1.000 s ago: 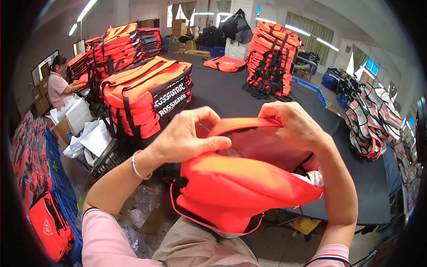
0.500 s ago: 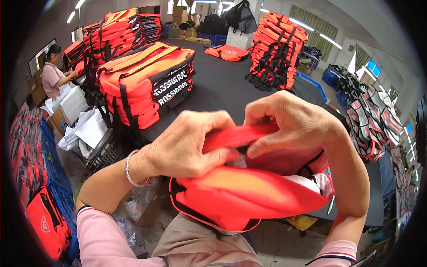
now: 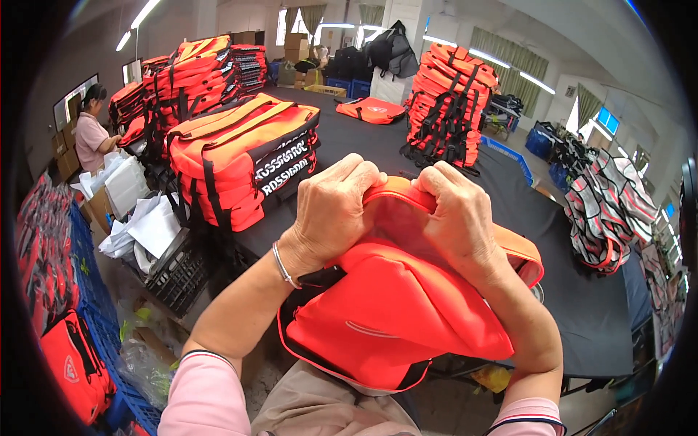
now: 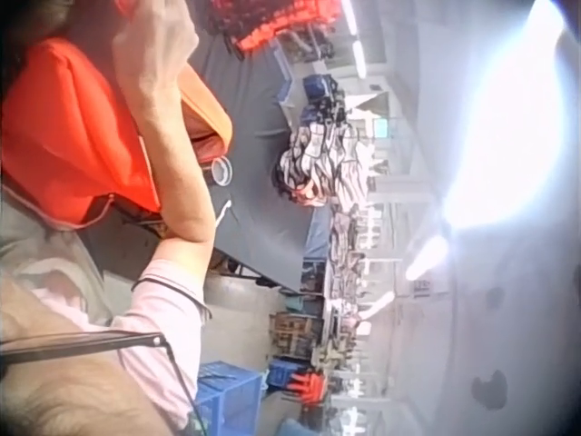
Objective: Inspecting backpacks for quality control by checking zippers, seams, and straps, and cleaning the surface with a brush.
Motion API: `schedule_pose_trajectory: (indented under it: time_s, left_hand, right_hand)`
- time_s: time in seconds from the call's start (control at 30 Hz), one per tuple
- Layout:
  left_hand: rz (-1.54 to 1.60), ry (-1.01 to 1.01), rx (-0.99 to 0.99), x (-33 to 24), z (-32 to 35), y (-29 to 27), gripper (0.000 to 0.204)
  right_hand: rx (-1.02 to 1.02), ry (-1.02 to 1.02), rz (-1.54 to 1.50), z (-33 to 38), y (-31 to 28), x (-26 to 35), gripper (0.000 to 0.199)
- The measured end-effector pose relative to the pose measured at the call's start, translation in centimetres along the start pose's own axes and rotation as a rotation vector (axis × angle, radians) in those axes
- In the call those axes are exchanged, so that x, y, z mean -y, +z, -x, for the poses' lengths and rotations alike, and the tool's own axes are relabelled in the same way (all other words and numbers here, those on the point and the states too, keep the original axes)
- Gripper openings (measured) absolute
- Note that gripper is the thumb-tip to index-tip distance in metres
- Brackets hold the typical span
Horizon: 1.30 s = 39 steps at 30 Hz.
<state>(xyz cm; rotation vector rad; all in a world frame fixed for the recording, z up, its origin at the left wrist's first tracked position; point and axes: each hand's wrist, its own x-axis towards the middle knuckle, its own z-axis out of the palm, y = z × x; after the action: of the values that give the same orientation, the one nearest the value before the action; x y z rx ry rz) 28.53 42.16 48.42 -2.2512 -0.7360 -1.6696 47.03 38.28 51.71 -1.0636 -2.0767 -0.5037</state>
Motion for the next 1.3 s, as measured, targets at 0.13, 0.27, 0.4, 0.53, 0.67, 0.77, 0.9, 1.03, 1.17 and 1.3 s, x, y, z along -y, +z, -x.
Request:
schedule_pose_trajectory:
  time_s: [0.13, 0.27, 0.4, 0.53, 0.67, 0.77, 0.9, 1.03, 1.17, 1.3]
  left_hand:
    - [0.136, -0.096, -0.029, -1.2, 0.1, 0.7, 0.019]
    - [0.259, 0.043, -0.055, -1.9, 1.0, 0.6, 0.023]
    - [0.14, 0.165, -0.067, -3.2, 2.6, 0.1, 0.029]
    - [0.116, 0.148, -0.105, -1.3, 3.5, -0.3, 0.022]
    - [0.563, -0.546, 0.157, -2.1, 3.8, -0.6, 0.016]
    - [0.586, -0.433, 0.155, -2.3, 4.1, -1.1, 0.014]
    - [0.022, 0.045, -0.11, -0.4, 4.5, -0.4, 0.016]
    - [-0.025, 0.131, -0.267, 0.3, 6.1, 0.6, 0.026]
    - [-0.02, 0.143, -0.274, -0.3, 6.7, 0.7, 0.028]
    - [0.004, 0.253, -0.31, -1.1, 6.4, 1.0, 0.029]
  right_hand:
    - [-0.082, 0.073, -0.027, 0.6, -0.2, -0.2, 0.021]
    - [-0.152, 0.093, -0.076, 1.8, -0.3, -1.4, 0.02]
    - [-0.296, -0.09, 0.048, 3.5, 0.7, -2.0, 0.023]
    - [-0.43, -0.344, 0.24, 4.0, 1.4, -0.7, 0.02]
    - [-0.453, -0.373, 0.253, 4.6, 1.3, -1.2, 0.017]
    - [-0.467, -0.418, 0.256, 4.6, 1.7, -0.9, 0.018]
    - [-0.493, -0.458, 0.261, 4.8, 1.9, 0.0, 0.021]
    - [-0.395, -0.372, 0.035, 5.3, 1.8, 0.0, 0.02]
    - [-0.125, -0.011, -0.541, 5.4, -1.4, 1.3, 0.028]
    - [0.028, 0.343, -0.497, 5.2, -2.4, 1.8, 0.028]
